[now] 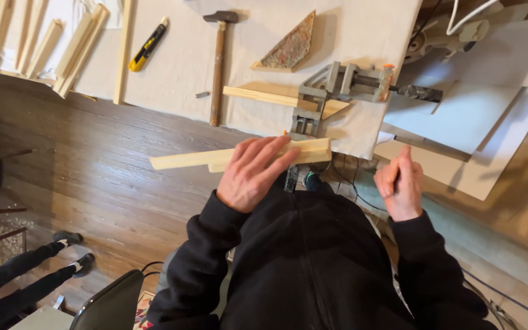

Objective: Assembling wooden picture frames by gluing the corners and securing them in a corner clamp.

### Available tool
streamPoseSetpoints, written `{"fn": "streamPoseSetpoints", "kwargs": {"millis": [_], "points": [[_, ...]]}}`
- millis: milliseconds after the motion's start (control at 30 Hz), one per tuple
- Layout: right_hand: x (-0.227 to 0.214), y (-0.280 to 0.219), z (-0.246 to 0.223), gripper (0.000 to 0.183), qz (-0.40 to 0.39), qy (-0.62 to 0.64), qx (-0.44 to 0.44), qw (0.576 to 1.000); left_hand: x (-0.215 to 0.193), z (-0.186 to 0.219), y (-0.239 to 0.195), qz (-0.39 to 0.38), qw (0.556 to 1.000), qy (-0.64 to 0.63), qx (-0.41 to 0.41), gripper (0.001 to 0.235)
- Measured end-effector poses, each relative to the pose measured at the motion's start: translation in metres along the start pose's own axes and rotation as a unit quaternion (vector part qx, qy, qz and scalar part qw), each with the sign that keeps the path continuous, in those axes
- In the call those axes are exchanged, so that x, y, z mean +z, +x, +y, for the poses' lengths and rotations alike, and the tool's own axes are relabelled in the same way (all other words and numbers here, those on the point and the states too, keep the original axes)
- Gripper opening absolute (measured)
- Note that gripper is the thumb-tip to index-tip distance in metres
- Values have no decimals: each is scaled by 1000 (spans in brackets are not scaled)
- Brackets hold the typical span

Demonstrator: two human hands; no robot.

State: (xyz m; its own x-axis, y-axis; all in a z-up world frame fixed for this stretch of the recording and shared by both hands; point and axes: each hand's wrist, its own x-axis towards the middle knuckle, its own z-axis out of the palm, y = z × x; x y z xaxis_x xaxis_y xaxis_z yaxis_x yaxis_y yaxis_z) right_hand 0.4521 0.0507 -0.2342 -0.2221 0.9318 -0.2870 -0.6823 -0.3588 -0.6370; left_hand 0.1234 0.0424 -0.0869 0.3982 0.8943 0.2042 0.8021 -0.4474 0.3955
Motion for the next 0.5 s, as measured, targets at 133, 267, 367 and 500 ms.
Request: {"fn": "streamPoseSetpoints", "kwargs": {"millis": [133, 267, 367, 500], "points": [[43, 18, -38, 27, 42, -242, 49, 968, 14, -2, 4, -30, 998, 18, 61, 47], [1, 31, -24, 13, 34, -304, 36, 951, 44, -7, 10, -48, 992, 33, 116, 45], [3, 43, -22, 33, -55, -164, -26, 985, 64, -6, 20, -59, 983, 41, 171, 44], [61, 70, -40, 19, -118, -281, 50, 951, 97, 9, 31, -72, 967, 6, 244, 31]]}}
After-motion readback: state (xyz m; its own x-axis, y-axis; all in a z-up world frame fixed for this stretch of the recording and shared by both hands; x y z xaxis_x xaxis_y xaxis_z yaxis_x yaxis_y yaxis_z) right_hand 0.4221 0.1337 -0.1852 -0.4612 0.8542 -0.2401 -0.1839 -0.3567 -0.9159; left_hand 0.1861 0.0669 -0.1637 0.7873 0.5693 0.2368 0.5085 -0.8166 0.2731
